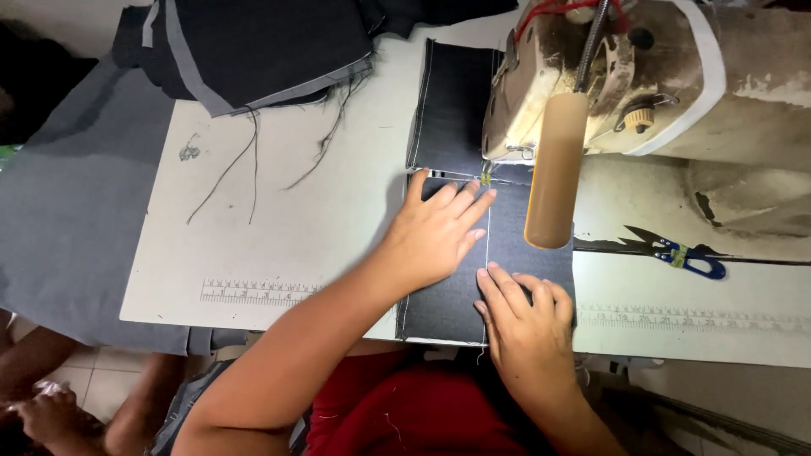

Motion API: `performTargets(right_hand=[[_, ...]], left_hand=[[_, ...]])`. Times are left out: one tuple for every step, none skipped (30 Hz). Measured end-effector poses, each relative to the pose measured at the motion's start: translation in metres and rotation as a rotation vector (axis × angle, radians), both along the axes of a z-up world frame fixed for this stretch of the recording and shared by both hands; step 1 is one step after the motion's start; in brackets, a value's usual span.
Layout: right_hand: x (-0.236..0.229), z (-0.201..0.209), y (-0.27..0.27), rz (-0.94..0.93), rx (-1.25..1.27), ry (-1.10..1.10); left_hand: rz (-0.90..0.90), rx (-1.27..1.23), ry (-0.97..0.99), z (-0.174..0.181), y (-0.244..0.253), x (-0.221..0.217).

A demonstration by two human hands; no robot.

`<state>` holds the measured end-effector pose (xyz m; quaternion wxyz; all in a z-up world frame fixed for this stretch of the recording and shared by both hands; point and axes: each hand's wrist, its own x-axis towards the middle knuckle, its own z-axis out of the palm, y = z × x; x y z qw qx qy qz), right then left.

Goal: Sewing together pre-cut fabric pieces using an industrial sewing machine.

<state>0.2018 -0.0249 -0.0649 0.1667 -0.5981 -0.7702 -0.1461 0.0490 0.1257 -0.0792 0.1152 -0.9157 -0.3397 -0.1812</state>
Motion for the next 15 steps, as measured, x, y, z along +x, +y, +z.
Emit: performTargets(right_hand=[[0.0001,-0.0007,0.0008,-0.012,-0.003,-0.007],[0.0003,-0.0006,0.0007,-0.01,-0.003,-0.007],[0.0004,-0.0005,0.0005,-0.01,0.003,-0.007],[0.0003,-0.0003,0.0001,-0.009,0.01,-0.008],[0.0006,-0.0019,-0.0006,-0.007,0.01,-0.008],[0.001,-0.0034,-0.0016,-0.008,0.007,-0.005],[0.0016,-0.0048,-0.0027,-0.008,0.003,-0.001],[0.0012,-0.0031,-0.0028,-0.009,0.003,-0.002],[0.0008,-0.0015,-0.0029,-0.006,0.006,0.005],[0.0001,0.0001,-0.0033,-0.001,0.008,0.013],[0.002,-0.0013,-0.0045,0.0,0.006,0.013],[0.0037,-0.0027,-0.0052,0.006,-0.015,-0.003],[0.0056,-0.004,-0.0059,0.013,-0.037,-0.018],[0.006,-0.0043,-0.0059,0.01,-0.037,-0.018],[0.0066,-0.0046,-0.0058,0.015,-0.042,-0.009]], left_hand=[[0.002,0.007,0.0,0.0006,0.0008,0.0002],[0.003,0.007,0.001,0.0004,0.0017,0.0008],[0.008,0.007,0.003,0.0002,0.0025,0.0013],[0.013,0.006,0.005,0.0,0.0031,0.0017],[0.015,0.006,0.006,-0.0007,0.0029,0.001],[0.01,-0.007,0.007,-0.0013,0.0026,0.0009],[0.005,-0.02,0.008,-0.002,0.0023,0.0009],[0.004,-0.02,0.007,-0.0002,0.0011,-0.0003],[-0.013,-0.021,-0.03,0.0015,-0.0003,-0.0014],[-0.028,-0.023,-0.066,0.0031,-0.0022,-0.0032],[-0.027,-0.024,-0.066,0.0031,-0.0039,-0.0042],[-0.043,-0.033,-0.073,0.0035,-0.005,-0.0052],[-0.059,-0.042,-0.08,0.0039,-0.006,-0.006],[-0.062,-0.042,-0.079,0.0038,-0.0062,-0.0066],[-0.064,-0.037,-0.079,0.0037,-0.0065,-0.007]])
